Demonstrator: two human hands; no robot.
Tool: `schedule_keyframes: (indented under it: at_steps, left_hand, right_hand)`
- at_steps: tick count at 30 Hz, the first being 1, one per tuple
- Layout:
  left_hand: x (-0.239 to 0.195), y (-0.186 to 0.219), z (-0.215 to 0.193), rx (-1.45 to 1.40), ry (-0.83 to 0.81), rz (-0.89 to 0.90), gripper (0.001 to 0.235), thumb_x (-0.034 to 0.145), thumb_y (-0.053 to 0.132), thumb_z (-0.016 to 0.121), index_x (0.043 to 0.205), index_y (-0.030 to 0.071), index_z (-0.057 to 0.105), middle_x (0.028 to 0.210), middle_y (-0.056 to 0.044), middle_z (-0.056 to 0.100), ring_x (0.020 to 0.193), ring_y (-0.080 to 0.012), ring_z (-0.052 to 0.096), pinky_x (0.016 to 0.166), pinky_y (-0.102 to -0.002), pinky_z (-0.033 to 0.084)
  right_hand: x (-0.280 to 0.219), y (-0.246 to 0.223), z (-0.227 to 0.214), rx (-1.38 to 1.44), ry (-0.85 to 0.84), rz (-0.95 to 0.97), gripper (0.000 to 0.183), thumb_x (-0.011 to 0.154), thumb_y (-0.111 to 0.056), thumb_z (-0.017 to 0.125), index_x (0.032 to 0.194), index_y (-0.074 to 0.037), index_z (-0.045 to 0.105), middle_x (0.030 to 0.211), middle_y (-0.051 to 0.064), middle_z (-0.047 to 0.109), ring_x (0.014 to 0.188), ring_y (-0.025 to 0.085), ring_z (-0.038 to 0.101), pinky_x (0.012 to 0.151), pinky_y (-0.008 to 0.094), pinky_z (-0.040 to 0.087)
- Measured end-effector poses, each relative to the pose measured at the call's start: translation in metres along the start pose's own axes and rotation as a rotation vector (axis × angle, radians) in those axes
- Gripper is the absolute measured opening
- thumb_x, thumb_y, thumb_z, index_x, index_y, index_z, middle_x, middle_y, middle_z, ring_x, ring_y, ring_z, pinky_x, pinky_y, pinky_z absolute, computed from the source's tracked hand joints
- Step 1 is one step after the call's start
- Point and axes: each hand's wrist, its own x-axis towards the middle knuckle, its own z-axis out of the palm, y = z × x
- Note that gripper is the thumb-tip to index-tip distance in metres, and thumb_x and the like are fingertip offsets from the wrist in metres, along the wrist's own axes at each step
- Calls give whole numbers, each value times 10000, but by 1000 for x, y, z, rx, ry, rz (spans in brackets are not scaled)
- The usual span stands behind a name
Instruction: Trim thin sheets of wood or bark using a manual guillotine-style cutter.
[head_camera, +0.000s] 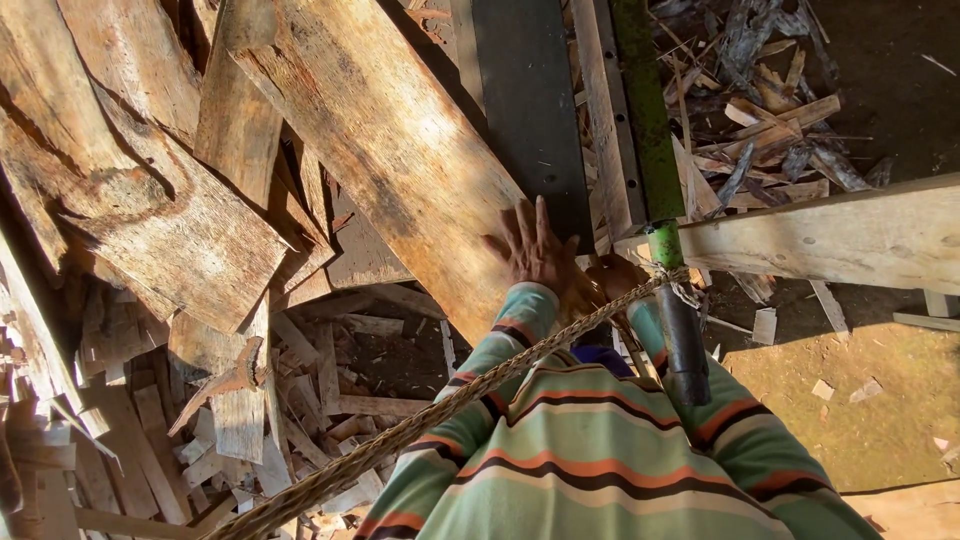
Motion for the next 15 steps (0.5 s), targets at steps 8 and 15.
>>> schedule_keyframes:
  at_steps: [8, 15]
  left_hand:
    - [-2, 0, 5, 78, -38, 89, 865, 980, 632, 521, 1655, 238, 149, 1731, -122, 90, 1583, -419, -17, 1157, -771, -119]
    - [1, -5, 0, 48, -112, 50, 921, 952, 643, 563, 1651, 228, 130, 1733, -112, 81, 1587, -408, -19, 1172, -751, -116]
  right_hand:
    - [-75, 25, 1, -80, 191, 10, 303, 1002, -285, 639, 1132, -16, 691, 1063, 159, 658, 912, 280, 662, 819, 378, 556]
    - [-119, 68, -1, -171, 371, 6, 393, 1063, -309, 586, 1253, 32, 633, 1181, 196, 648, 1006, 308, 659, 859, 351, 548]
